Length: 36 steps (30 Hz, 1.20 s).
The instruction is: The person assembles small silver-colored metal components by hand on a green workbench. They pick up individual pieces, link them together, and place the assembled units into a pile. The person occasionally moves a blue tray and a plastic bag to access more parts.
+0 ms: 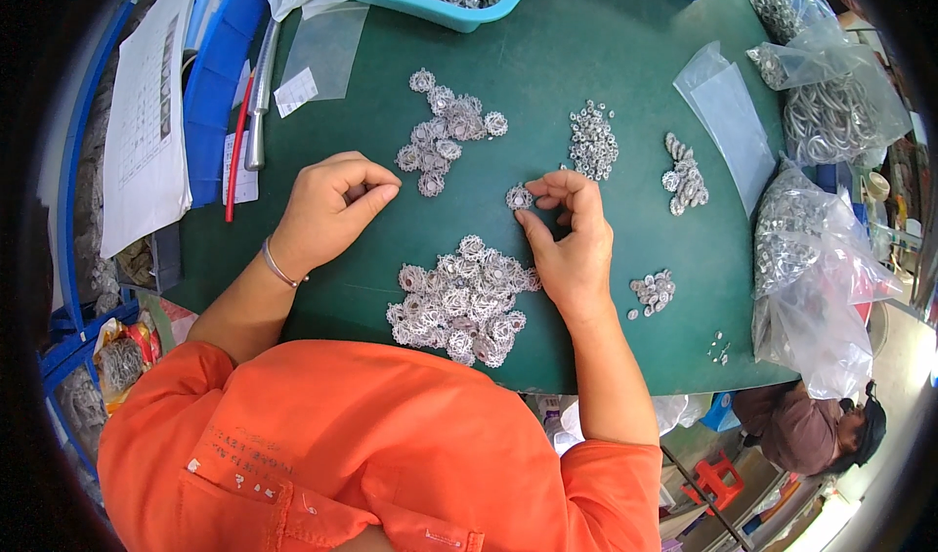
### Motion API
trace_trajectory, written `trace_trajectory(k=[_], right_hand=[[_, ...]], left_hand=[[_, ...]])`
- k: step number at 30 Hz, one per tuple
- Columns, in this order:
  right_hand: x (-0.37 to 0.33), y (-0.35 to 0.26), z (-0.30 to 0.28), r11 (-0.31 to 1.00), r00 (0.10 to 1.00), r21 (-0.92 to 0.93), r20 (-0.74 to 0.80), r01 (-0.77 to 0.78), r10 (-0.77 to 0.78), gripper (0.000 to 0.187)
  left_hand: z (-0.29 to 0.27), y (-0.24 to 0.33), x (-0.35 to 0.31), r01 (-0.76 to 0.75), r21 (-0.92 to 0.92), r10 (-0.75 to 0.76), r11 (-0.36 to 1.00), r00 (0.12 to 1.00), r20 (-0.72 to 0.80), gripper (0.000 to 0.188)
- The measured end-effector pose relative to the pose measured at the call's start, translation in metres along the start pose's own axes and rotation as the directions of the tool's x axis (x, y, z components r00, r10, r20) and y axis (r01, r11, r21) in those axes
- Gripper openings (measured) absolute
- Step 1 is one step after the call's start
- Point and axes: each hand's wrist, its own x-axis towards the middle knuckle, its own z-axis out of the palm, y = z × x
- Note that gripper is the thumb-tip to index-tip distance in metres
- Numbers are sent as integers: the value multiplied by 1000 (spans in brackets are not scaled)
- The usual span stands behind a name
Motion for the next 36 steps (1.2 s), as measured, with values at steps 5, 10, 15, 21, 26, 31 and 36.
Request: trace_trajectory(k=[5,10,15,21,26,31,36], right_hand=[[4,2,-18,961,999,275,29,-37,30,33],[0,5,-27,967,997,241,34,-82,76,31],[2,-9,-10,995,999,-87,6,53,-52,40],[0,-9,-4,990,999,-133,1,47,-48,39],[-1,-7,-3,993,999,-111,-21,38,-41,39],[-2,-10,-3,998,999,-61,-46,24,-27,38],[1,-14,-9,901,920,-185,84,392,-383,28]], left_hand=[[-1,0,0,-9,3,9,1000,1000,2,4],[0,-1,0,-16,-5,16,1000,1000,-4,5],[0,0,1,-1,10,1,1000,1000,3,5],[0,0,0,-12,6,12,1000,1000,-2,4],[0,0,0,-12,-4,12,1000,1000,-4,4],[0,-1,-1,-30,-2,30,1000,1000,-9,4],[0,0,0,-42,-4,42,999,999,-18,3]])
